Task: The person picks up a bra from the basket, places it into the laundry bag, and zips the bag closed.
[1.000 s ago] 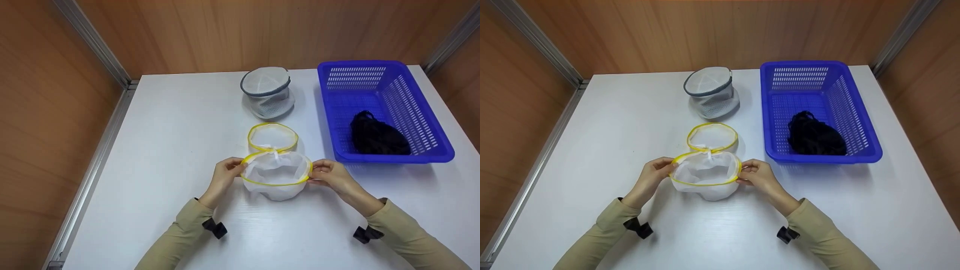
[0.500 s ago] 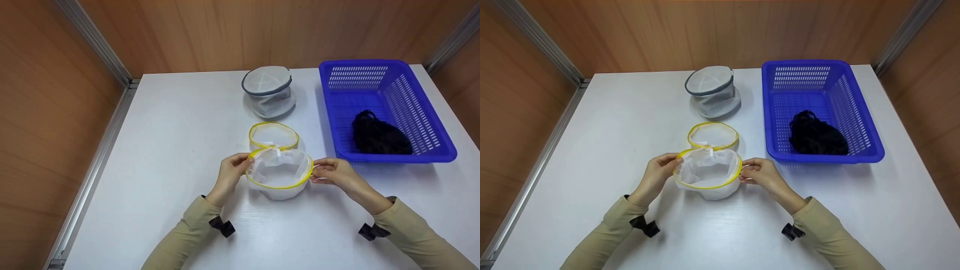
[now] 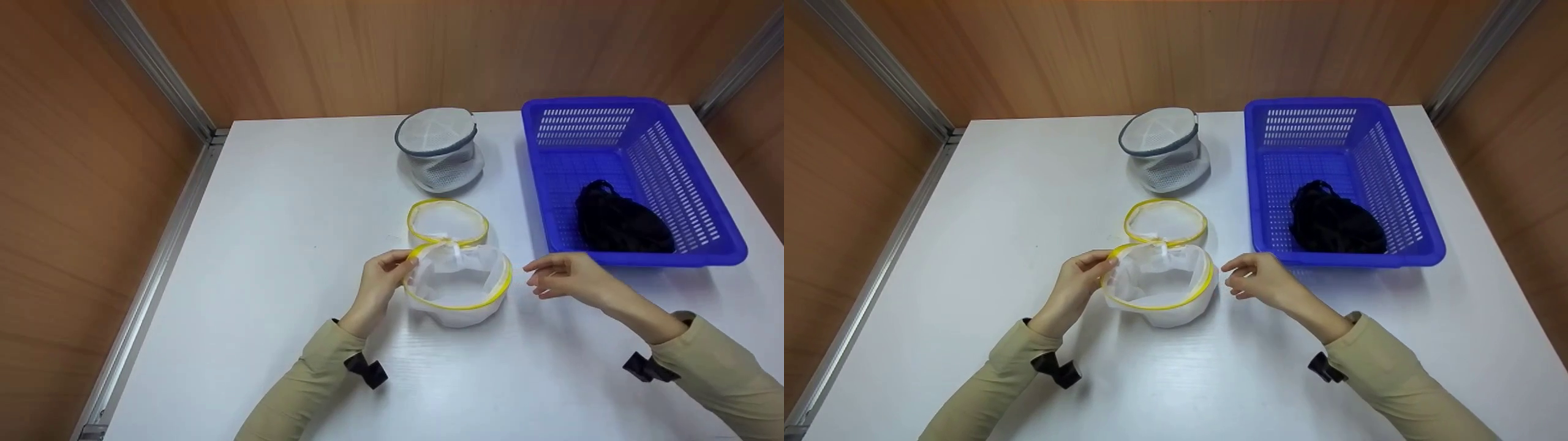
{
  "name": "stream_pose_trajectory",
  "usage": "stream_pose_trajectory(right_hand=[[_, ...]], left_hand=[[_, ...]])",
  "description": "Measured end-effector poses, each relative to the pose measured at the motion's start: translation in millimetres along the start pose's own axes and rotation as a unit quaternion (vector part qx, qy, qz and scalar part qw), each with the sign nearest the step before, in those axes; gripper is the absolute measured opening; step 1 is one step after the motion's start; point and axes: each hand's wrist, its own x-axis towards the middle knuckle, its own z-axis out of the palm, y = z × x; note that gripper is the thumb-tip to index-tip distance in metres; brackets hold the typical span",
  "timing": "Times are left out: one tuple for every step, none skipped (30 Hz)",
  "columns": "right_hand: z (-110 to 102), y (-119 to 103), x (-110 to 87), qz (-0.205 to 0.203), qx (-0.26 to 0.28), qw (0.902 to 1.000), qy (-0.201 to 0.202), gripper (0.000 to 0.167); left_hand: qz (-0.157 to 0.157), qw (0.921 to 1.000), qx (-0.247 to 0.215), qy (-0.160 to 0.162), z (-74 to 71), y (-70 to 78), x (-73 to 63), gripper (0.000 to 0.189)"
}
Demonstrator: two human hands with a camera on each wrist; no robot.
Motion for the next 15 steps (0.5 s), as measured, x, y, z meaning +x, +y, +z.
stream_pose_trajectory(right_hand=[[-2.7,-3.1,-1.4,-0.003,-0.009,1.0000,0.000,0.034],[-4.6,-7.4,-2.6,0.008,-0.023,0.9997,0.006,0.036],[-6.9,-10.8,-3.6,0.009,-0.030,0.9994,0.010,0.035],[-8.9,-13.7,-4.2,0.009,-0.041,0.9990,0.014,0.035],[-10.9,-17.0,-4.9,0.009,-0.053,0.9983,0.020,0.034],[-12.9,-19.6,-5.2,0.008,-0.065,0.9975,0.025,0.033],[-15.0,-22.0,-5.2,0.007,-0.077,0.9965,0.031,0.032],[-17.5,-24.3,-5.0,0.006,-0.089,0.9953,0.037,0.032],[-20.6,-25.9,-4.6,0.003,-0.101,0.9940,0.042,0.031],[-23.8,-27.7,-4.2,0.001,-0.114,0.9924,0.048,0.030],[-27.5,-29.7,-3.7,0.000,-0.125,0.9907,0.054,0.030],[-31.5,-31.2,-3.1,0.002,-0.136,0.9888,0.061,0.030],[-35.6,-32.9,-2.5,0.004,-0.147,0.9868,0.068,0.029],[-39.8,-34.1,-1.7,0.008,-0.159,0.9844,0.075,0.029],[-44.1,-35.0,-0.8,0.014,-0.172,0.9817,0.081,0.029]], left_hand=[[0.000,1.0000,-0.002,0.000,-0.1,-0.2,0.0,0.026],[0.001,1.0000,-0.005,0.000,-0.2,-0.4,0.1,0.026],[0.000,1.0000,-0.008,-0.001,-0.3,-0.3,0.0,0.026],[-0.001,1.0000,-0.009,-0.001,-0.4,-0.3,0.1,0.026],[-0.002,0.9999,-0.011,-0.002,-0.6,-0.3,0.0,0.026],[-0.003,0.9999,-0.011,-0.001,-0.6,-0.4,0.0,0.026],[-0.004,0.9999,-0.010,-0.001,-0.6,-0.3,-0.1,0.026],[-0.005,0.9999,-0.009,0.000,-0.6,-0.1,-0.2,0.026],[-0.006,1.0000,-0.008,0.000,-0.7,-0.2,-0.3,0.026],[-0.006,1.0000,-0.007,0.001,-0.9,-0.6,-0.2,0.026],[-0.005,1.0000,-0.006,0.002,-1.0,-0.8,-0.1,0.026],[-0.005,1.0000,-0.006,0.003,-1.2,-1.2,0.0,0.026],[-0.005,1.0000,-0.007,0.005,-1.4,-1.2,-0.1,0.026],[-0.004,0.9999,-0.007,0.006,-1.6,-1.5,-0.1,0.026],[-0.004,0.9999,-0.008,0.006,-2.0,-1.9,0.1,0.026]])
